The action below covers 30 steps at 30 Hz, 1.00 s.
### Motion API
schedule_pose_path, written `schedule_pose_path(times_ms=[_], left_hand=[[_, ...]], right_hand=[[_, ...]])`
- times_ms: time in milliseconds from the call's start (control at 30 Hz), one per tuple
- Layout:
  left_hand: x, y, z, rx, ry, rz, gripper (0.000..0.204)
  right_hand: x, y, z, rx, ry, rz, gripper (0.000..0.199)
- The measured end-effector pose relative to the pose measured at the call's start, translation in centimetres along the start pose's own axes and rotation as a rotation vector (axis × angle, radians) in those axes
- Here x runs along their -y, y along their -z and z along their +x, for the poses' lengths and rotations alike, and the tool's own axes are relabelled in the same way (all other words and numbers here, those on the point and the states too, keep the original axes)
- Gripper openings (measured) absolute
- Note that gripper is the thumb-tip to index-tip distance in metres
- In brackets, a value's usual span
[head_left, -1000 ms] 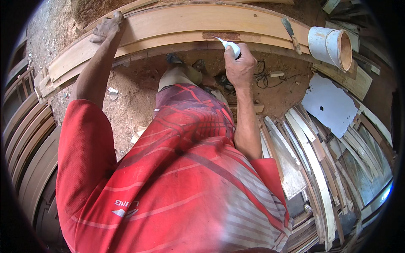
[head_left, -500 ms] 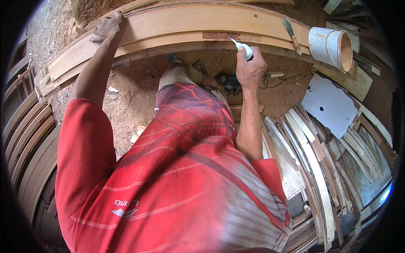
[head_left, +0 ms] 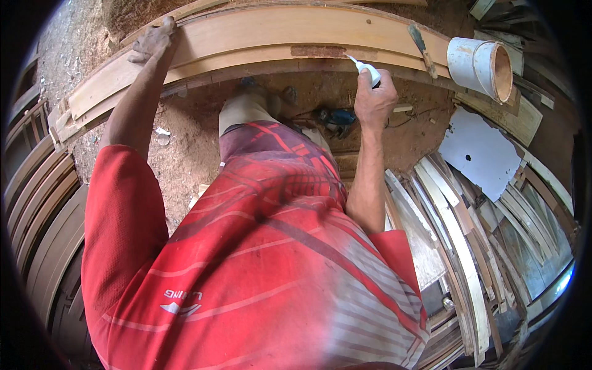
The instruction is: The person applies wood filler from a squeeze bottle to a wooden plank, smooths it into a groove with a putty knife, and then places a bucket on the plank.
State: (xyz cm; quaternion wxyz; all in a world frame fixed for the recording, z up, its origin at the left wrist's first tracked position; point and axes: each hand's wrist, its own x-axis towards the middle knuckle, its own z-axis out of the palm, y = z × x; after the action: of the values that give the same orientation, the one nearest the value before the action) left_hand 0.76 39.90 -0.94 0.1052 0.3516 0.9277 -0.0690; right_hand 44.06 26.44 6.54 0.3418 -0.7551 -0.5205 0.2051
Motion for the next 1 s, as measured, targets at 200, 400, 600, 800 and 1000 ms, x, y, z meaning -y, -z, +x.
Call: schedule_pose_path(times_ms=[200,400,600,800,1000], left_hand=[[0.1,-0.1,0.2,0.002,0.001,0.011,0.069],[0.0,-0.3,0.4,-0.004,-0.004,0.022,0.069],[-0.2,-0.8,1.0,-0.008,-0.005,0.031,0.069],[-0.9,-0.9,1.2,-0.015,-0.015,0.037,0.069],[-1.0,-0.7,0.6,-0.005,0.0,0.047,0.068]], right_hand=[[-0.4,0.3,0.2,0.001,-0.054,0.001,0.024],[-1.8,1.3,1.2,-0.116,-0.043,0.074,0.022],[-2.7,3.3,1.8,-0.176,-0.123,0.084,0.028],[-4.0,4.1,1.8,-0.188,-0.236,0.249,0.028],[-5.3,4.7,1.1,-0.155,-0.445,0.58,0.022]])
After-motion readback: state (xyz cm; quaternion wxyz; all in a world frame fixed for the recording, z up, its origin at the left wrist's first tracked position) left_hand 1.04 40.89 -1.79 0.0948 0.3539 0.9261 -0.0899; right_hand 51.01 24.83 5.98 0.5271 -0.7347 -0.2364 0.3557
